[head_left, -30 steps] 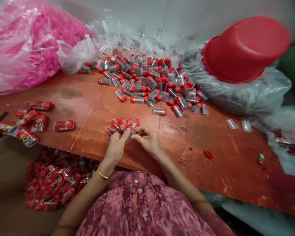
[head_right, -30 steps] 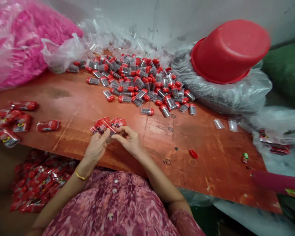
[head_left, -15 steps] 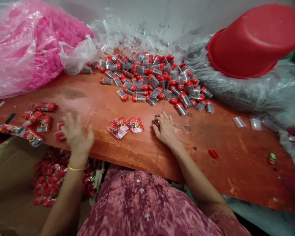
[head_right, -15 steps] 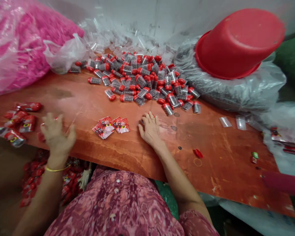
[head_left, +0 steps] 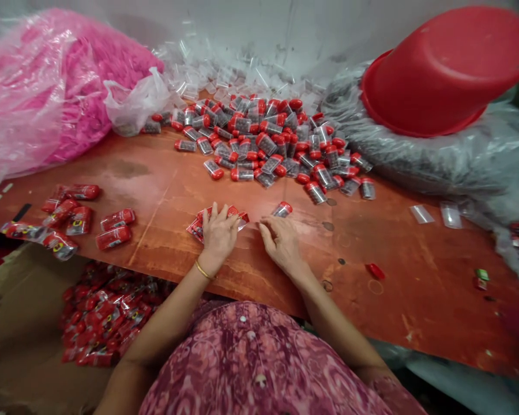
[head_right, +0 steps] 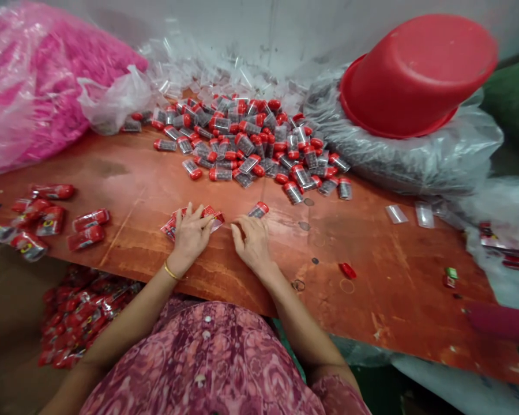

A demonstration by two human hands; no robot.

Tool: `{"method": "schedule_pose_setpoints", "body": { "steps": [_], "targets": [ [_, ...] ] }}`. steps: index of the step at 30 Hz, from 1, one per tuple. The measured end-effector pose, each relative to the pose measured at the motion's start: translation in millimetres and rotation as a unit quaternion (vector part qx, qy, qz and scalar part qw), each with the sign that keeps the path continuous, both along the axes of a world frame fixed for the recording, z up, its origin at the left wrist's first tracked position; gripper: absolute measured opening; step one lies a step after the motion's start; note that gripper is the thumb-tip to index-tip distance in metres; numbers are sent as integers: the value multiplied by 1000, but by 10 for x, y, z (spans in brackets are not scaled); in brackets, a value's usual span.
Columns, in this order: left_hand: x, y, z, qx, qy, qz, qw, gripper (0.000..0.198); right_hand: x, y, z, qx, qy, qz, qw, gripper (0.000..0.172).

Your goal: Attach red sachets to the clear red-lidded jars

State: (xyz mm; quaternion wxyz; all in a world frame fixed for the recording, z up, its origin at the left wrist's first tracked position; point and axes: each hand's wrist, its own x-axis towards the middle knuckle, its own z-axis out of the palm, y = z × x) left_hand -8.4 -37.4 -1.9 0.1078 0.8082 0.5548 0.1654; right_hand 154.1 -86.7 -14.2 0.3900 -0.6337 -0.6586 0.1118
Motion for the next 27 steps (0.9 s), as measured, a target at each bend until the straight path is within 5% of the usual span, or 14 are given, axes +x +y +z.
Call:
{"method": "schedule_pose_setpoints", "body": {
  "steps": [3,8,12,15,19,24,27],
  "targets": [
    [-29,-8,99,2,-39,24,999,31,-91,74,22,-60,146,-20,987,29],
    [-28,-53,251,5,-101,17,995,30,-309,209,118,-115,393,40,911,26],
    [-35,-139,321,-3,-179,33,983,39,-375,212,215,-84,428,46,899,23],
    [-59,-196,343,-99,-262,80,957,46,-341,158,235,-66,383,27,921,27],
    [-20,-237,329,-321,-408,79,851,45,-317,63,211,-64,305,21,950,35],
    [60,-238,357,-425,-575,155,681,36,-337,7,191,-83,283,39,955,40],
    [53,-233,378,-457,-587,166,647,41,-341,14,182,-97,293,72,948,36]
  ]
}}
